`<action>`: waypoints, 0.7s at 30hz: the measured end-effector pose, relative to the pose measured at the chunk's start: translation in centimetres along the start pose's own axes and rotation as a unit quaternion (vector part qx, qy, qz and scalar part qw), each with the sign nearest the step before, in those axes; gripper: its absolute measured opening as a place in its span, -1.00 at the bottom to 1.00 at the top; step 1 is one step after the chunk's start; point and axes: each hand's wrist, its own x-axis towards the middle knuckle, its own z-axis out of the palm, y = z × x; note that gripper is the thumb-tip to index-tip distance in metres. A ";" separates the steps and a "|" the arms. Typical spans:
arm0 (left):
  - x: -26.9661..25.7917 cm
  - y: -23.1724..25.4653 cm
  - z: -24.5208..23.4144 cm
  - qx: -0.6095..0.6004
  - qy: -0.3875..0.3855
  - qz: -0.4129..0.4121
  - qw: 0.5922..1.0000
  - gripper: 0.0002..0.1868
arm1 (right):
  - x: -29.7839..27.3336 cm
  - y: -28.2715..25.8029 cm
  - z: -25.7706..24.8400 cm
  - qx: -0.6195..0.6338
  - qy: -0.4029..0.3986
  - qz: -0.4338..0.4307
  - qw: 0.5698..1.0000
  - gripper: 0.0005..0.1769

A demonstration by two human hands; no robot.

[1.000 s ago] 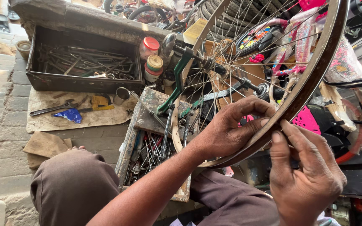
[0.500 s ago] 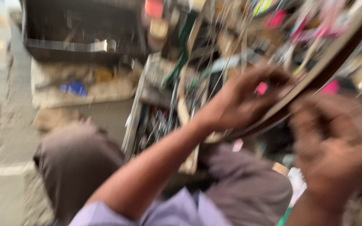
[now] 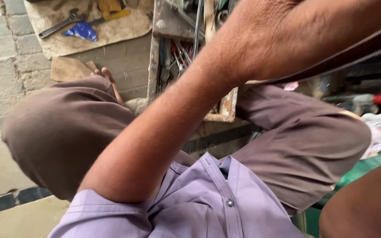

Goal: The person sits on the floor in a workshop and works on a bicycle wheel mounted on a stand. They handle a small plastic bag, then select a spoke from a toolbox and install it into the wheel rim, adjusting it by hand.

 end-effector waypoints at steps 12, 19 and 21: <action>-7.3 3.5 4.5 0.158 0.109 -0.074 0.979 -0.65 | -7.9 5.4 2.3 0.015 -0.046 0.112 0.992 -0.69; -5.9 7.3 5.1 0.261 0.129 -0.081 0.953 -0.59 | -14.1 17.4 8.8 0.025 -0.099 0.268 0.958 -0.66; -4.8 7.3 5.6 0.280 0.118 -0.083 0.949 -0.57 | -18.7 18.7 14.9 0.047 -0.146 0.359 0.920 -0.65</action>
